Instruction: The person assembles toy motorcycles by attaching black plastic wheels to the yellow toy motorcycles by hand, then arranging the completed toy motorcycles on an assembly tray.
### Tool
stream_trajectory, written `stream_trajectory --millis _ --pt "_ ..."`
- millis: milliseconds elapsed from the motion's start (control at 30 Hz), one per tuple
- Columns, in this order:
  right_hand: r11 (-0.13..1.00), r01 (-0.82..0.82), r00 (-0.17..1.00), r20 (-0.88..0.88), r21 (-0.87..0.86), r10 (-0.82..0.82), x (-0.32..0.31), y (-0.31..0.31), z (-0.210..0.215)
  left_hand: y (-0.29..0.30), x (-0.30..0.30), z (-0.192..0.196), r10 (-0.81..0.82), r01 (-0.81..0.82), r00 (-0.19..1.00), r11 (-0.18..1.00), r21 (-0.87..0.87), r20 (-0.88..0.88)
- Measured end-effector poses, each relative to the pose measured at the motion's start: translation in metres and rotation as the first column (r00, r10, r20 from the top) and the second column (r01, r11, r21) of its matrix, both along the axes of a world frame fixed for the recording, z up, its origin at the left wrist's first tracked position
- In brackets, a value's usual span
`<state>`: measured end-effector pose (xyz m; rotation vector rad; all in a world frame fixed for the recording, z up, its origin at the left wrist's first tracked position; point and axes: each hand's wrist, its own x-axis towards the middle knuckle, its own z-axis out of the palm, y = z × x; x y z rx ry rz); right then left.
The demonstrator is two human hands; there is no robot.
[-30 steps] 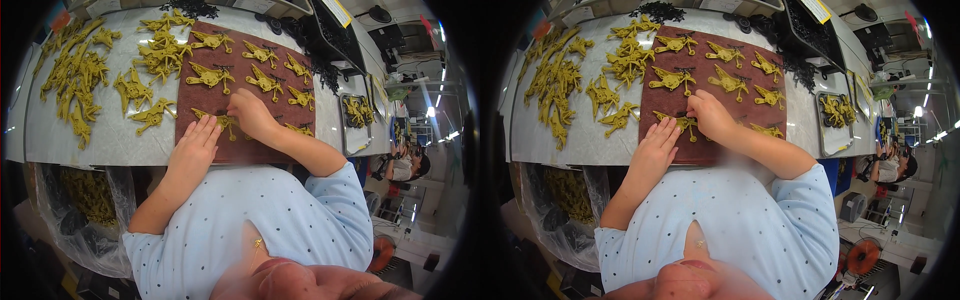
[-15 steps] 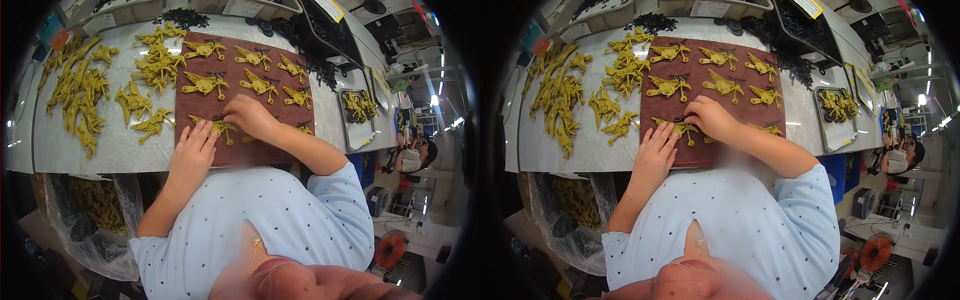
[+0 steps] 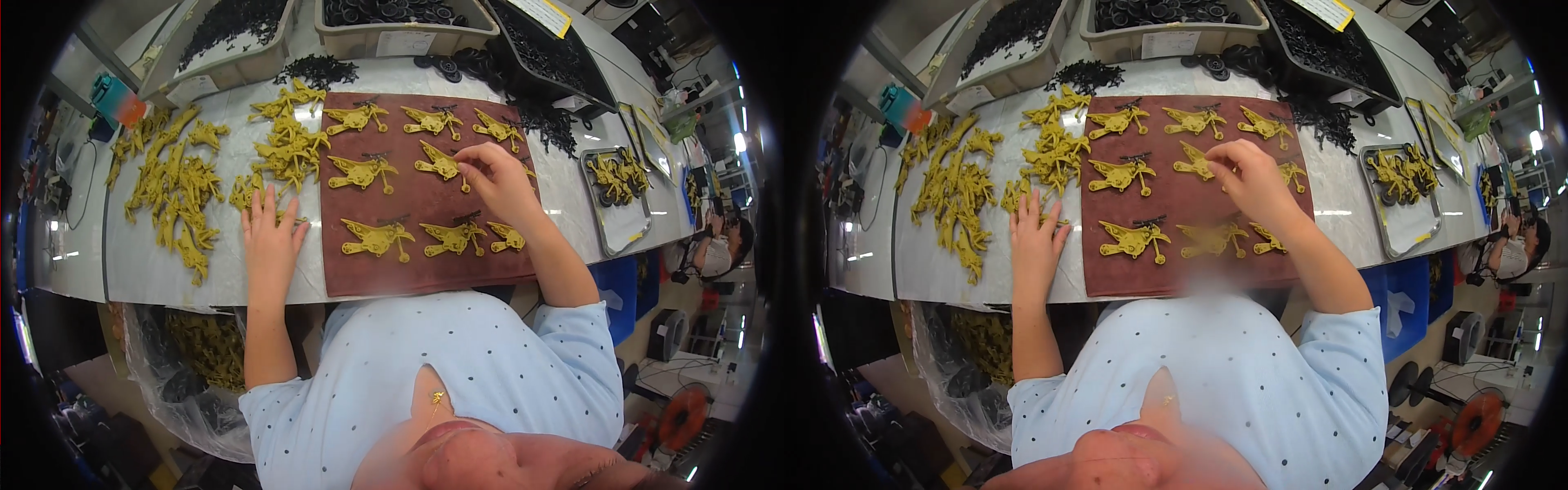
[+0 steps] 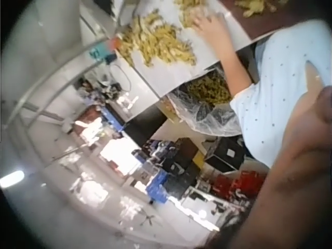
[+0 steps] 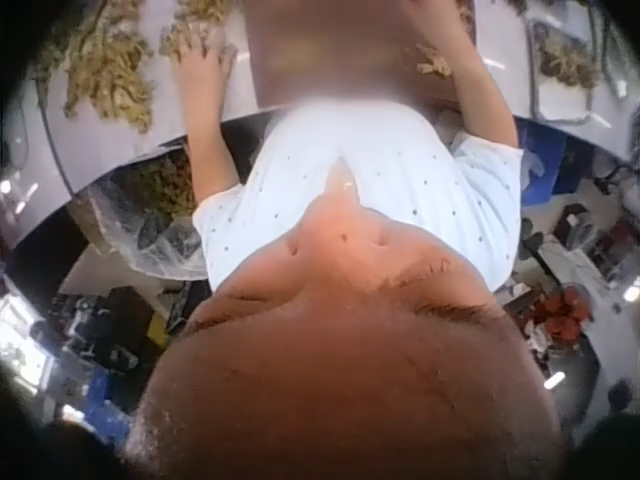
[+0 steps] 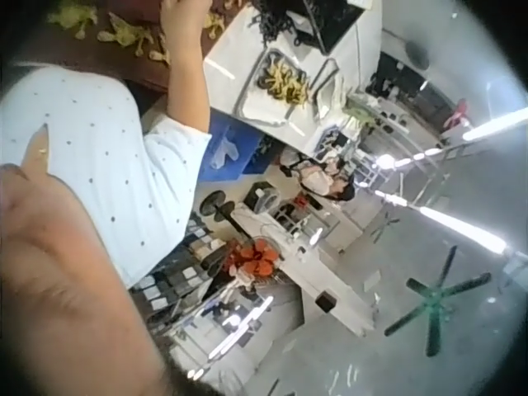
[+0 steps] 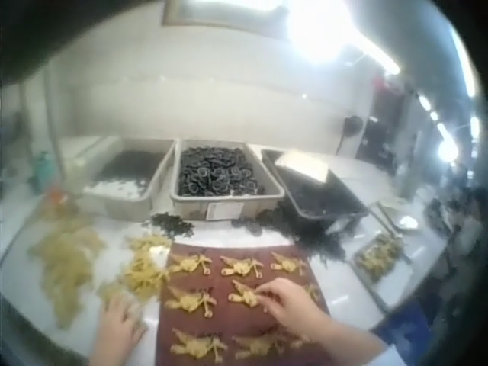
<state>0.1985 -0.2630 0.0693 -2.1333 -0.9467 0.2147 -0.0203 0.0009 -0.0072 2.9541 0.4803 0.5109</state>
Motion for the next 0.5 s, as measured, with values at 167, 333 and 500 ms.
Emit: stream_trajectory --millis 167,333,500 --pt "0.996 0.017 1.0 -0.005 0.088 -0.016 0.031 0.009 0.001 0.016 0.019 0.015 -0.02 0.019 1.0 0.996 0.082 0.021" --pt "0.996 0.088 0.983 0.162 -0.012 -0.085 0.094 0.027 -0.007 0.023 0.067 0.024 -0.199 0.193 0.978 0.977 0.095 0.058" --pt "0.972 0.236 0.963 0.132 0.005 -0.234 0.168 0.031 -0.034 0.033 0.076 0.023 -0.25 0.255 0.967 0.952 0.17 -0.048"
